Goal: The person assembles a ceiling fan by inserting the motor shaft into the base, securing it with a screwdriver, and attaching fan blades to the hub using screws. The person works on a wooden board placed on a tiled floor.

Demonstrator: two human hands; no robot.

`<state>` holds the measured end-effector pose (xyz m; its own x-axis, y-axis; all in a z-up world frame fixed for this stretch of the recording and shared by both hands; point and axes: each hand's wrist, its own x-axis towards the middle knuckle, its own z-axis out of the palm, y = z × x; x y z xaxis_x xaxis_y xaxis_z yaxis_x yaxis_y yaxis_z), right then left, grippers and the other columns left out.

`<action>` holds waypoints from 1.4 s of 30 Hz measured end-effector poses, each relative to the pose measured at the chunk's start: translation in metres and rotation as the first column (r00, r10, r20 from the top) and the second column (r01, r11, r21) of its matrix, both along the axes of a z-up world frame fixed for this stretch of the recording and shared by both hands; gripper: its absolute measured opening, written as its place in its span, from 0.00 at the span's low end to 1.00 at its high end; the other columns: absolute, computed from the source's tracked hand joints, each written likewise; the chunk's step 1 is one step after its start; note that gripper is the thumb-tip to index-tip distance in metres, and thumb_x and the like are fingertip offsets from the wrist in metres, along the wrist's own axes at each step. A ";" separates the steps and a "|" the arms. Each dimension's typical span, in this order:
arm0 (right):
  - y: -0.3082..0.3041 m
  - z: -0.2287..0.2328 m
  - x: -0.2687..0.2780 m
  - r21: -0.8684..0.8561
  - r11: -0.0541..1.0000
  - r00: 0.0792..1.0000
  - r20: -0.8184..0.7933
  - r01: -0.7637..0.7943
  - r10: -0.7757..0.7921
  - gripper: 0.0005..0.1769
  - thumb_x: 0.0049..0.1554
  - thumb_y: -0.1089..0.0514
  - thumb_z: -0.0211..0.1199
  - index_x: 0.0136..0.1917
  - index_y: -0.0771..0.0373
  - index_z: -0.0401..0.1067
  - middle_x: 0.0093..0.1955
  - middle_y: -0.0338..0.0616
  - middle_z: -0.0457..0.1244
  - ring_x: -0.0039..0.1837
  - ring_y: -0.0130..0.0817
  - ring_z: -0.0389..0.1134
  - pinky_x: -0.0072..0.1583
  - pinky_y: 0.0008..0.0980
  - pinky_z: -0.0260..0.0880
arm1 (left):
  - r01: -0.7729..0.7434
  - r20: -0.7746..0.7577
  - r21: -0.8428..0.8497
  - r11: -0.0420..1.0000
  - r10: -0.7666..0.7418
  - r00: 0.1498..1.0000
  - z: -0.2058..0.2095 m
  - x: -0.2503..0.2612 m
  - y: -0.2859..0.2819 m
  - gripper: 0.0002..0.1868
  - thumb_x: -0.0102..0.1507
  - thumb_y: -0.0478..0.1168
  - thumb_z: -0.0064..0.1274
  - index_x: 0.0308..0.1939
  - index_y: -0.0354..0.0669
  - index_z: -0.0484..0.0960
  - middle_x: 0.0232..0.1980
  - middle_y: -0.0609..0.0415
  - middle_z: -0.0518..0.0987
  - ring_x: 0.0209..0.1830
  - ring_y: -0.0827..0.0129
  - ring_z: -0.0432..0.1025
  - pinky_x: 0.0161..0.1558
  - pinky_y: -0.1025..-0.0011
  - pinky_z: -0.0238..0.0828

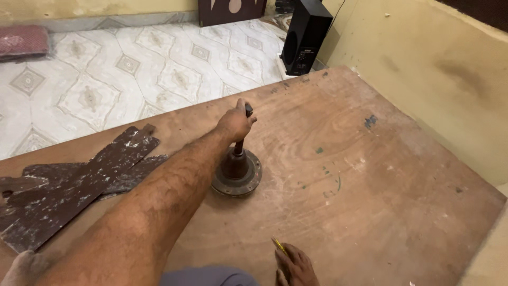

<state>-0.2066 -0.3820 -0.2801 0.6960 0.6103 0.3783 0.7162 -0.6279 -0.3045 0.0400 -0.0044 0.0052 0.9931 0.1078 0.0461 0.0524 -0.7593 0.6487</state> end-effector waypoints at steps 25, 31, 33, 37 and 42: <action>0.053 0.100 -0.038 -0.157 0.980 0.991 -0.018 0.125 -0.129 0.31 0.52 0.55 0.59 0.68 0.65 0.67 0.73 0.60 0.57 0.72 0.58 0.57 0.71 0.50 0.57 | 0.010 0.029 -0.092 0.996 -0.007 1.000 -0.003 -0.008 0.029 0.32 0.68 0.50 0.53 0.67 0.40 0.57 0.59 0.35 0.77 0.60 0.42 0.73 0.58 0.51 0.69; 0.059 0.099 -0.034 -0.271 0.957 0.994 0.011 0.105 -0.106 0.31 0.52 0.54 0.60 0.67 0.70 0.66 0.69 0.65 0.57 0.69 0.61 0.58 0.68 0.51 0.58 | 0.042 0.068 -0.085 0.995 -0.036 0.997 -0.005 -0.010 0.025 0.29 0.68 0.51 0.53 0.65 0.40 0.61 0.57 0.35 0.79 0.59 0.43 0.74 0.58 0.52 0.71; 0.062 0.094 -0.035 -0.231 0.953 0.977 -0.031 0.198 -0.211 0.27 0.55 0.56 0.58 0.66 0.68 0.67 0.67 0.61 0.59 0.67 0.58 0.60 0.67 0.47 0.62 | 0.049 0.089 -0.085 0.995 -0.042 0.995 -0.002 -0.008 0.012 0.29 0.68 0.51 0.53 0.65 0.40 0.61 0.58 0.35 0.78 0.58 0.43 0.74 0.57 0.51 0.71; 0.078 0.095 -0.014 -0.351 0.888 0.899 -0.213 0.295 -0.383 0.20 0.60 0.58 0.57 0.65 0.64 0.68 0.65 0.56 0.61 0.67 0.55 0.61 0.66 0.44 0.65 | 0.075 0.131 -0.064 0.995 -0.066 0.989 0.002 -0.015 0.015 0.36 0.67 0.52 0.52 0.71 0.38 0.56 0.55 0.36 0.79 0.56 0.43 0.75 0.54 0.51 0.72; 0.102 0.117 0.006 -0.669 0.733 0.820 -0.351 0.119 -0.453 0.41 0.51 0.48 0.71 0.71 0.69 0.61 0.68 0.57 0.57 0.66 0.53 0.61 0.68 0.41 0.64 | 0.096 0.049 -0.056 0.994 -0.093 0.994 0.006 -0.032 0.022 0.33 0.69 0.54 0.50 0.71 0.42 0.60 0.56 0.39 0.81 0.57 0.45 0.76 0.55 0.50 0.73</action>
